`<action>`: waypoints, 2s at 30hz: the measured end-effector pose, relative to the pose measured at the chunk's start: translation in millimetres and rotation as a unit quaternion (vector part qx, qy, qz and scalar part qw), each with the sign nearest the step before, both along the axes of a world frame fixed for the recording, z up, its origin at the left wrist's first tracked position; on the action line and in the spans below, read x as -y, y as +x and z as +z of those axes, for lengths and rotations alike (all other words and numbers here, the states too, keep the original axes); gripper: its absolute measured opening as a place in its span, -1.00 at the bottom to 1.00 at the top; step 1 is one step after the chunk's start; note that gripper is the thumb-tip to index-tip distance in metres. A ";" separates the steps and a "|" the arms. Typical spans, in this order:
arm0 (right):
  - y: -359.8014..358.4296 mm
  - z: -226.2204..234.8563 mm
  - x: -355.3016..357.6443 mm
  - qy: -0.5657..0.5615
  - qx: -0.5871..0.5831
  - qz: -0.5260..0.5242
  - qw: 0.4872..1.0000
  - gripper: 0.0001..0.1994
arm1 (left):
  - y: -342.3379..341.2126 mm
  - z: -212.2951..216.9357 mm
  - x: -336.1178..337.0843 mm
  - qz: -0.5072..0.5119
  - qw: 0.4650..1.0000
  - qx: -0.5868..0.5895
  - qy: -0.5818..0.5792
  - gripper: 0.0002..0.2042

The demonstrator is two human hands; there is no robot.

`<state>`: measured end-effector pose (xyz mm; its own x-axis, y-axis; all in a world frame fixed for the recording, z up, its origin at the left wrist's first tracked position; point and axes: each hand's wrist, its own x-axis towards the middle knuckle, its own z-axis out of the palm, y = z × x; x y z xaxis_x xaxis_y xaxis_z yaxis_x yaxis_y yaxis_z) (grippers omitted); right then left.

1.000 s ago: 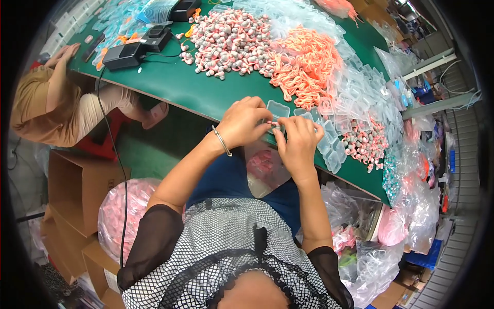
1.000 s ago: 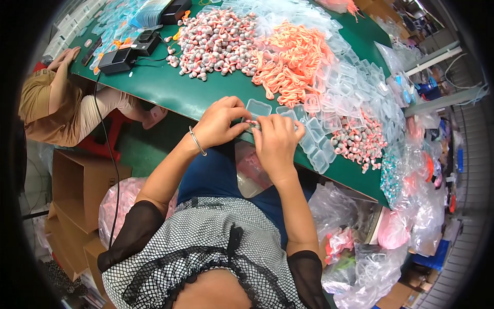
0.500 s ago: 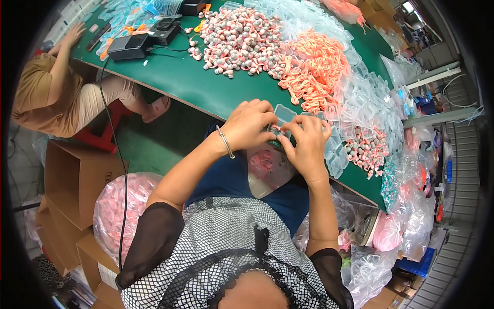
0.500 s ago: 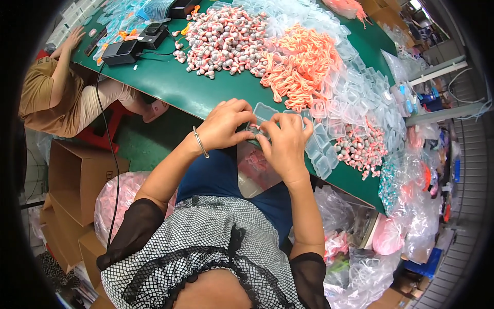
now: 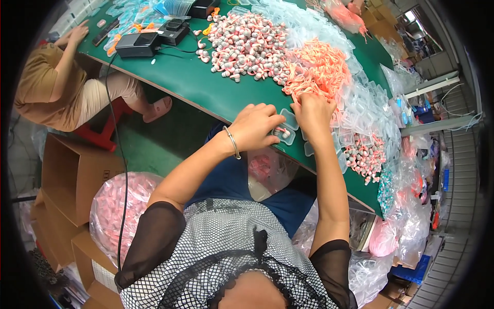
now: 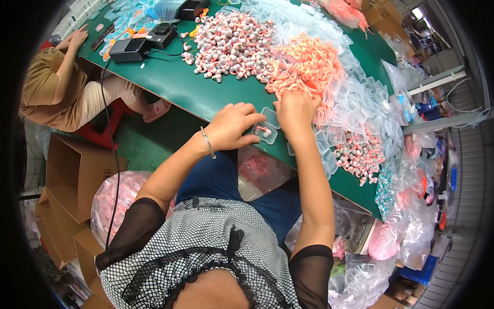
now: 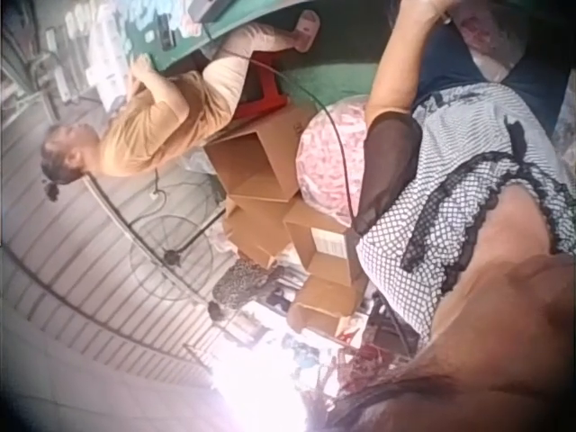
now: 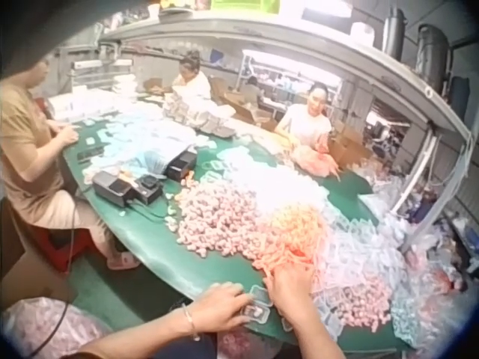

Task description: Packing small pink and white decorative balls and pink string into plastic boxes.

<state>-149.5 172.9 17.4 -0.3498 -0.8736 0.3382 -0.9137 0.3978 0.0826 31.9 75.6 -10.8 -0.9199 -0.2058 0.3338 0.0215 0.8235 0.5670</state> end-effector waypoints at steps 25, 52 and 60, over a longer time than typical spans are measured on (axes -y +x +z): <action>49.5 7.2 -39.5 -0.087 0.159 0.184 0.966 -0.86 | 10.6 -7.7 12.6 0.033 0.998 -0.014 0.051 -0.52; 60.0 6.8 -42.7 -0.041 0.139 0.176 0.974 -0.89 | 9.6 -9.1 8.6 0.051 0.997 -0.025 0.051 -0.54; 48.9 14.7 -33.5 -0.106 0.182 0.147 0.966 -0.91 | 11.8 -7.6 9.6 0.046 0.997 -0.010 0.063 -0.52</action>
